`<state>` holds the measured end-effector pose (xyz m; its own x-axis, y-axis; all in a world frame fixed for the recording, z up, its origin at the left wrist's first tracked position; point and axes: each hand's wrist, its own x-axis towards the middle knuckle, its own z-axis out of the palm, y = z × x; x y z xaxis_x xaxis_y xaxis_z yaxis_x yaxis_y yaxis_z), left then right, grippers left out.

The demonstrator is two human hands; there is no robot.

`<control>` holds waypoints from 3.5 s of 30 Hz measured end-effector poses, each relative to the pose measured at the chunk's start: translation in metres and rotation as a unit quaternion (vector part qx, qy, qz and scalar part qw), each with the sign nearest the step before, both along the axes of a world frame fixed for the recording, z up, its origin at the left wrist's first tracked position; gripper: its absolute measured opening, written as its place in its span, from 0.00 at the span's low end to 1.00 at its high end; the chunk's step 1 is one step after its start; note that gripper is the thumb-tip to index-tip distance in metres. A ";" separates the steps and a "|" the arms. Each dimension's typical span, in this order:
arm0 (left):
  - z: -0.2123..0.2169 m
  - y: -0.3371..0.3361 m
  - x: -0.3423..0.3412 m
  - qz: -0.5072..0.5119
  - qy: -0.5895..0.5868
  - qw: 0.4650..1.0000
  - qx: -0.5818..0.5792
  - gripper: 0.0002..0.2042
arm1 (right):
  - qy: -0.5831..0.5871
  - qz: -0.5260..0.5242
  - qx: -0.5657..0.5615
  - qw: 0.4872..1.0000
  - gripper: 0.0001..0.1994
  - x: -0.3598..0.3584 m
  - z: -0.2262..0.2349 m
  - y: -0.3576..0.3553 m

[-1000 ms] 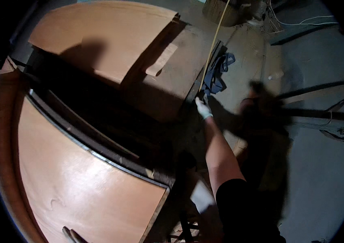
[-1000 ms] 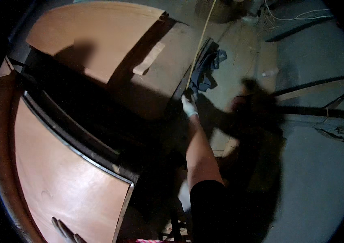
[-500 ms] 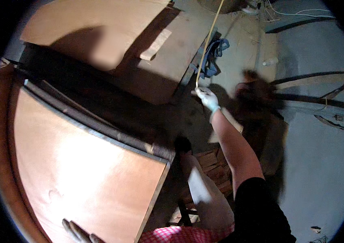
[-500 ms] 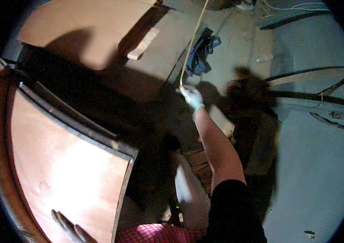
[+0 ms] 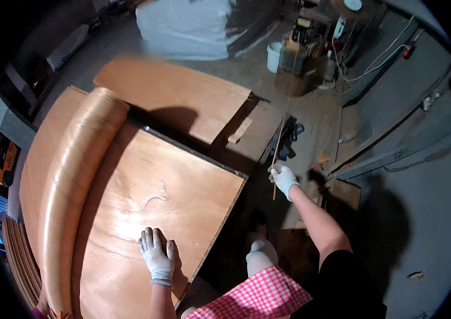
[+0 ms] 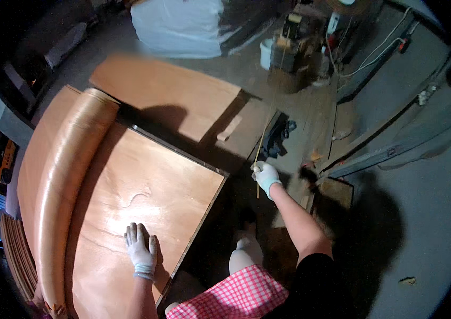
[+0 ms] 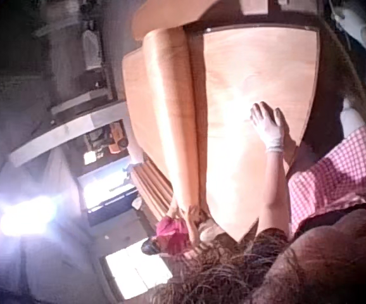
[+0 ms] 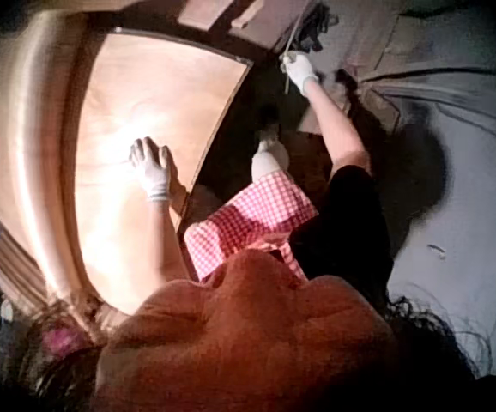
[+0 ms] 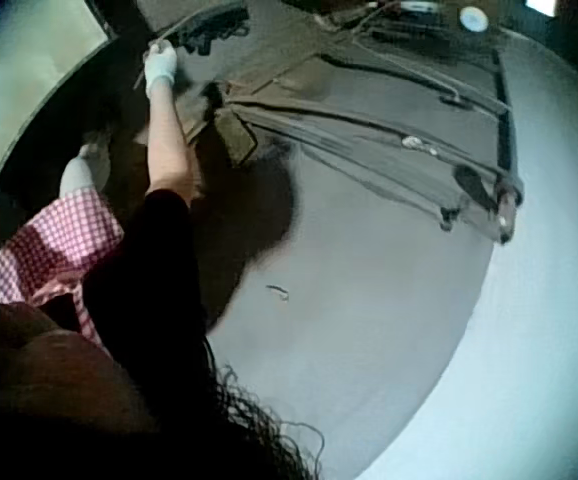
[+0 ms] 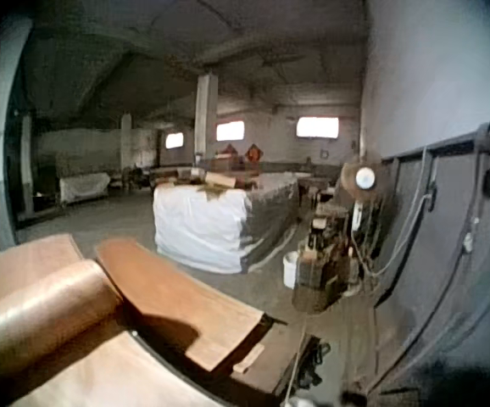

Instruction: The person lifts large, thin sheets of wood veneer from a stack and places them onto a metal workbench. They align the sheets and smooth them down with gloved hands. A coworker assists by rolling the veneer sheets on the opposite side of the table.

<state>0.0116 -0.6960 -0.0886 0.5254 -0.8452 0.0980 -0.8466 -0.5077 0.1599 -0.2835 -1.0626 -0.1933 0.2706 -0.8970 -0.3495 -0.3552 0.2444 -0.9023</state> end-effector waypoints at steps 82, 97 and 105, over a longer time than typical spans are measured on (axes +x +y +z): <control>0.074 0.292 -0.133 0.028 0.576 0.817 -0.010 0.08 | 0.129 0.891 -0.250 0.358 0.24 0.061 0.272 0.611; 0.078 0.400 -0.166 0.131 0.589 0.790 -0.109 0.13 | 0.126 0.854 -0.066 0.500 0.21 0.090 0.200 0.531; 0.095 0.422 -0.163 0.146 0.533 0.812 -0.189 0.12 | 0.083 0.843 -0.085 0.524 0.18 0.104 0.201 0.550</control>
